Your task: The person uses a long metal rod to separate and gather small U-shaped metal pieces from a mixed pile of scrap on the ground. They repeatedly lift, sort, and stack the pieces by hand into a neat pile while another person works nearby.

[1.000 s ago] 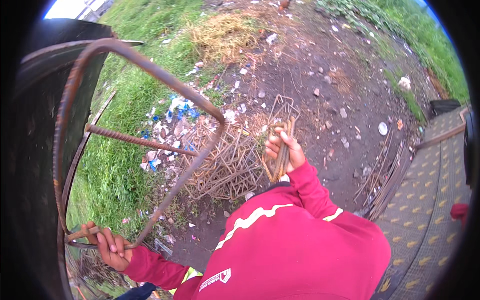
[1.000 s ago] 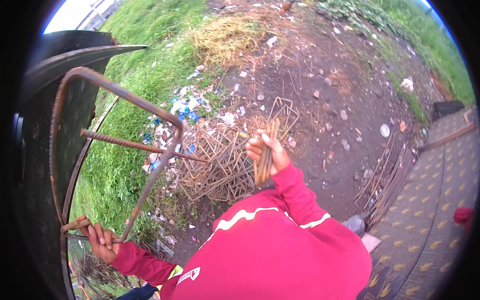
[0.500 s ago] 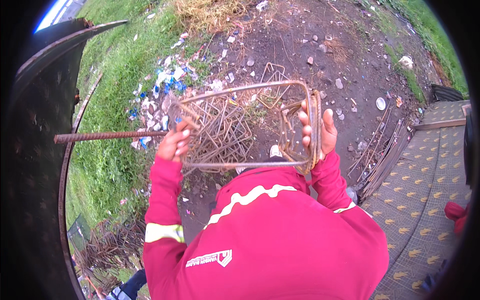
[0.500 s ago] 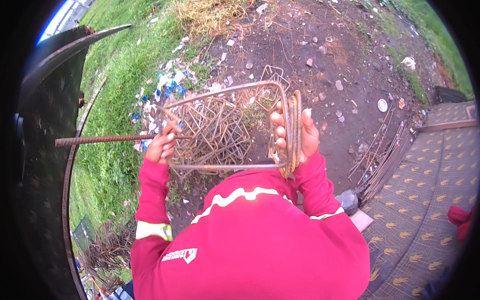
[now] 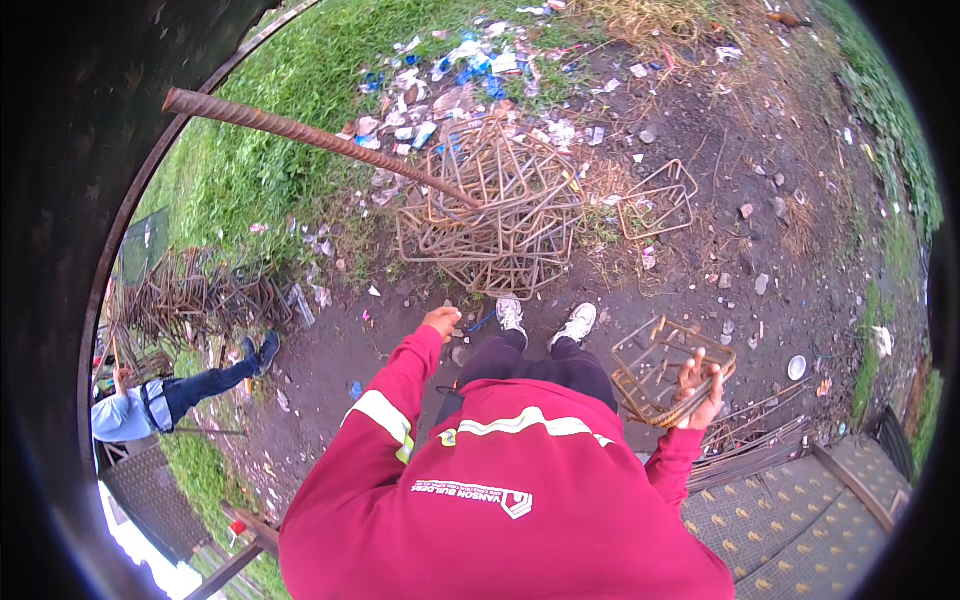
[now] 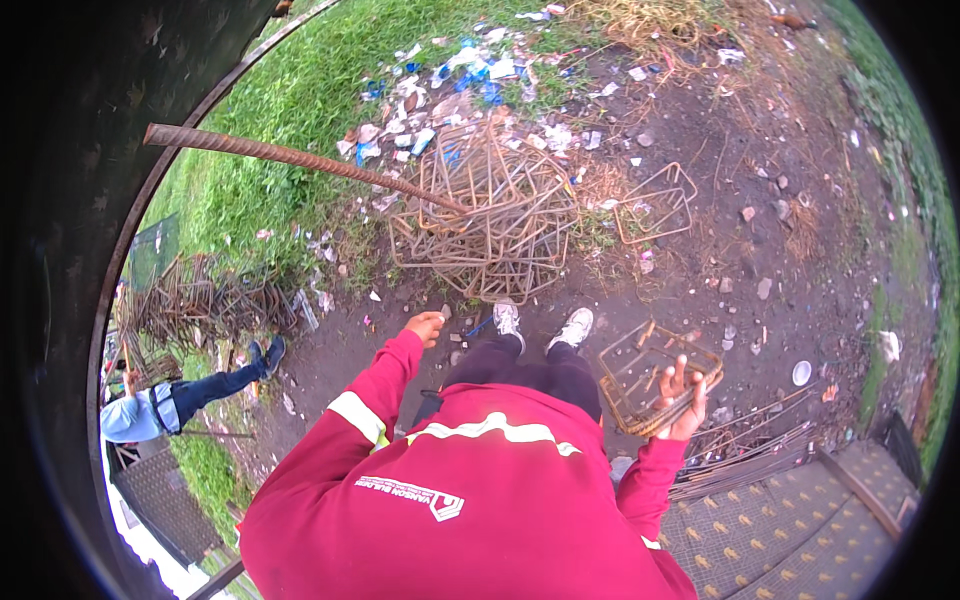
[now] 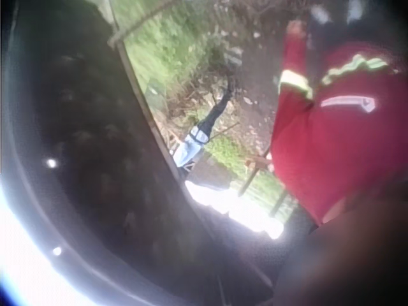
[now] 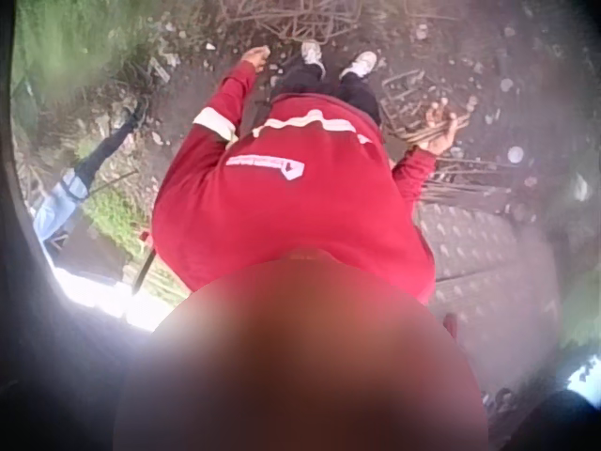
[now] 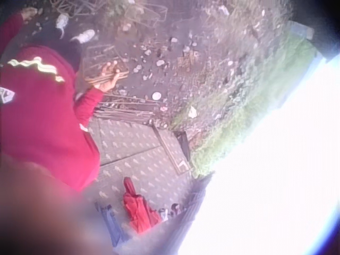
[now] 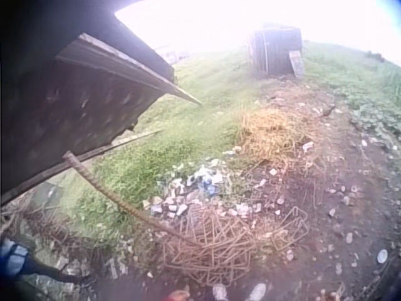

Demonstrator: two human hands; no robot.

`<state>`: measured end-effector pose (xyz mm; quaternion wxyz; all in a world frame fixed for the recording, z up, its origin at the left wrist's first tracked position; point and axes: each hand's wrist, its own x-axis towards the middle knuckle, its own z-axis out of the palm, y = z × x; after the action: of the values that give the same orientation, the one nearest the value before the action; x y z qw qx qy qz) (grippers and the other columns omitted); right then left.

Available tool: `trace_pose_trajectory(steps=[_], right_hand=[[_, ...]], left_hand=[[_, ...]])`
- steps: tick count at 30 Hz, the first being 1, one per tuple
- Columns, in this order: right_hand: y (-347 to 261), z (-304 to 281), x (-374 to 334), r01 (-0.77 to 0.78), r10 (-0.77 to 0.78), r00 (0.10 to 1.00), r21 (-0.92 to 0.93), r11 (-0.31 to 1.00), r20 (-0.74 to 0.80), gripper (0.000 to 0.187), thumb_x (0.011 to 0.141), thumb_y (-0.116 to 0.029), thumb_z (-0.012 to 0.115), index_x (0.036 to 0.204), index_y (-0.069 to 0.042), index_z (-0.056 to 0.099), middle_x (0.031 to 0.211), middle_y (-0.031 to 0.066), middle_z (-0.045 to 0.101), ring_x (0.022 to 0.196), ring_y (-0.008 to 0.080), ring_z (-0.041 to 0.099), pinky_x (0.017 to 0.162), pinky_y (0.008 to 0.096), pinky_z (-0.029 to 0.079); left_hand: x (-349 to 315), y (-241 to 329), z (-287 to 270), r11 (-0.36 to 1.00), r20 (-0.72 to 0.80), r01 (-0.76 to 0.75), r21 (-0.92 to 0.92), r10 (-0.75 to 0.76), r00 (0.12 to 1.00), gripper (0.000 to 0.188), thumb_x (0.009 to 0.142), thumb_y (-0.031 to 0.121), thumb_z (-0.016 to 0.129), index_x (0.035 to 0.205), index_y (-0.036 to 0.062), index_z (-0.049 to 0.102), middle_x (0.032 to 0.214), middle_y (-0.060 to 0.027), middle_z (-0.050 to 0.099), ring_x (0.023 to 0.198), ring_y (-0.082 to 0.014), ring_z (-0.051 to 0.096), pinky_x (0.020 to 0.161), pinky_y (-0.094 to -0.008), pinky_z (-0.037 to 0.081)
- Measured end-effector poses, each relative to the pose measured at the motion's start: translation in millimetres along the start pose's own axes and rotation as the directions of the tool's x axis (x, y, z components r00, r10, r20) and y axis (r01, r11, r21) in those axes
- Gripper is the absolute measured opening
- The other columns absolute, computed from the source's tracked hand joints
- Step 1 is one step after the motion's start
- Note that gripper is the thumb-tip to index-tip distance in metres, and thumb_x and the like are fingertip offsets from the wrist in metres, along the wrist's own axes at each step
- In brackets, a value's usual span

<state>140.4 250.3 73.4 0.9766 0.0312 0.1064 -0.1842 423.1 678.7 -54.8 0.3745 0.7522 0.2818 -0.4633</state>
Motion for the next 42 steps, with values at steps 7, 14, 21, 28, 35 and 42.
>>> trace_pose_trajectory(steps=[7,14,21,28,35,42], right_hand=[[18,-29,-6,0.001,-0.003,0.967,-0.005,1.0,-0.254,0.027,0.096,-0.033,0.042,0.103,-0.011,0.056,0.069,0.0006,0.052,0.058,0.0121,0.047,0.052,0.0274,0.04],[32,-24,-28,0.097,-0.183,0.901,-0.227,0.969,-0.393,0.028,0.096,-0.034,0.042,0.091,-0.008,0.05,0.057,-0.0005,0.046,0.046,0.0106,0.041,0.044,0.0269,0.036],[60,-27,-45,0.233,-0.4,0.821,-0.401,0.886,-0.408,0.026,0.097,-0.033,0.042,0.091,-0.009,0.05,0.057,-0.0008,0.047,0.045,0.0102,0.042,0.044,0.026,0.037],[86,-17,-58,0.291,-0.5,0.692,-0.432,0.853,-0.52,0.026,0.096,-0.034,0.044,0.091,-0.009,0.048,0.056,-0.0018,0.044,0.044,0.009,0.039,0.042,0.0233,0.036],[114,-11,-76,0.38,-0.551,0.677,-0.408,0.83,-0.488,0.026,0.096,-0.036,0.044,0.092,-0.011,0.05,0.055,-0.0024,0.043,0.044,0.0087,0.04,0.041,0.0237,0.036],[142,-17,-75,0.356,-0.532,0.703,-0.413,0.838,-0.473,0.028,0.096,-0.037,0.044,0.094,-0.01,0.05,0.058,-0.0017,0.045,0.046,0.0098,0.041,0.043,0.0243,0.036]], left_hand=[[95,31,-38,0.978,-0.131,-0.202,-0.055,0.194,0.972,0.023,0.082,0.016,0.059,0.105,0.0129,0.062,0.084,0.0028,0.061,0.068,-0.009,0.054,0.057,-0.0271,0.047],[252,204,-54,0.737,-0.396,-0.573,-0.359,0.436,0.808,0.023,0.081,0.012,0.06,0.102,0.0037,0.063,0.076,-0.0083,0.063,0.056,-0.0156,0.056,0.05,-0.0293,0.047],[247,254,-7,0.689,-0.455,-0.096,0.718,0.571,0.683,0.071,0.067,0.043,0.074,0.123,0.0078,0.05,0.128,-0.021,0.045,0.118,-0.0372,0.044,0.096,-0.046,0.039],[257,278,-28,0.789,-0.364,0.013,0.615,0.269,0.892,0.064,0.064,0.033,0.072,0.117,0.0018,0.055,0.116,-0.0252,0.057,0.109,-0.0345,0.056,0.091,-0.0381,0.045],[276,264,-26,0.807,-0.311,-0.064,0.587,0.298,0.902,0.06,0.066,0.031,0.071,0.117,0.0032,0.057,0.113,-0.0235,0.059,0.105,-0.0336,0.058,0.087,-0.04,0.047],[286,233,12,0.919,-0.409,-0.262,0.293,0.369,0.835,0.051,0.071,0.03,0.069,0.113,0.0037,0.057,0.099,-0.0207,0.06,0.086,-0.0301,0.058,0.073,-0.0406,0.046]])
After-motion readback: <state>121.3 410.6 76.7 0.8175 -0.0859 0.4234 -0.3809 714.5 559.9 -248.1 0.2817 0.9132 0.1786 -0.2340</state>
